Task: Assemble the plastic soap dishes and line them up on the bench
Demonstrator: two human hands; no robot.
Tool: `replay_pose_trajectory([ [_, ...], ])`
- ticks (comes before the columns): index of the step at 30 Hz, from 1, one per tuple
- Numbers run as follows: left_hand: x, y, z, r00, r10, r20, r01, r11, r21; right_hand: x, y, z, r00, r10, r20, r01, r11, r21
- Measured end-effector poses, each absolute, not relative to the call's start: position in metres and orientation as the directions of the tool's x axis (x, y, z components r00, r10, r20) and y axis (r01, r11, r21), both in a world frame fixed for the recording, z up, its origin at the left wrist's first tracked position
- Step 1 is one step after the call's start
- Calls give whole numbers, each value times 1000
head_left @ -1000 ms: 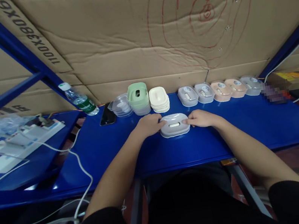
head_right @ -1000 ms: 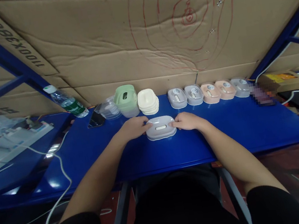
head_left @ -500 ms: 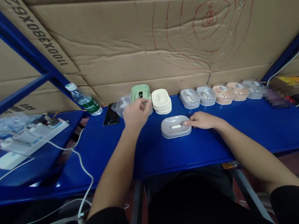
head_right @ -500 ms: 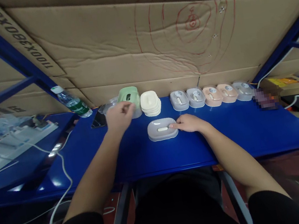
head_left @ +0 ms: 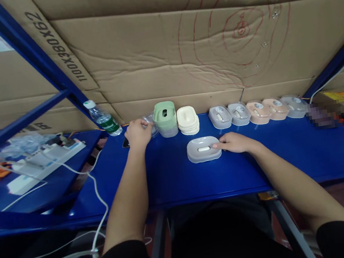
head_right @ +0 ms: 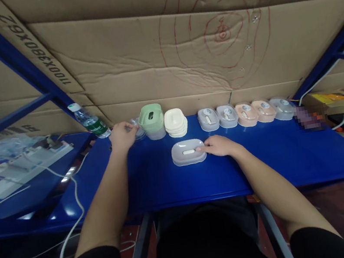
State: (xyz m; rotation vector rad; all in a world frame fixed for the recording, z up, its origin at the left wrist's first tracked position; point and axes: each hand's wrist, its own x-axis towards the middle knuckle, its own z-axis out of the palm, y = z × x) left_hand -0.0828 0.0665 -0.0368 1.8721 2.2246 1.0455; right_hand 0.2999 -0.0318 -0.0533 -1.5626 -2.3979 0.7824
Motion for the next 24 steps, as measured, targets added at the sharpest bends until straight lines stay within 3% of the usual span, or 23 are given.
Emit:
replay_pose_trajectory([
  [6, -93, 81, -48, -290, 843, 453, 710, -127, 693, 300, -33, -52, -428, 891, -150, 810, 305, -501],
  [12, -93, 93, -55, -416, 810, 413, 470, -197, 861, 300, -33, -51, -425, 891, -163, 813, 296, -502],
  [21, -83, 71, -25, -618, 533, 579, 428, -389, 816, 299, -33, -50, -427, 896, -124, 807, 316, -499],
  [24, -68, 57, -12, -618, 559, 552, 261, -517, 815, 299, -34, -49, -361, 932, -38, 828, 302, -473],
])
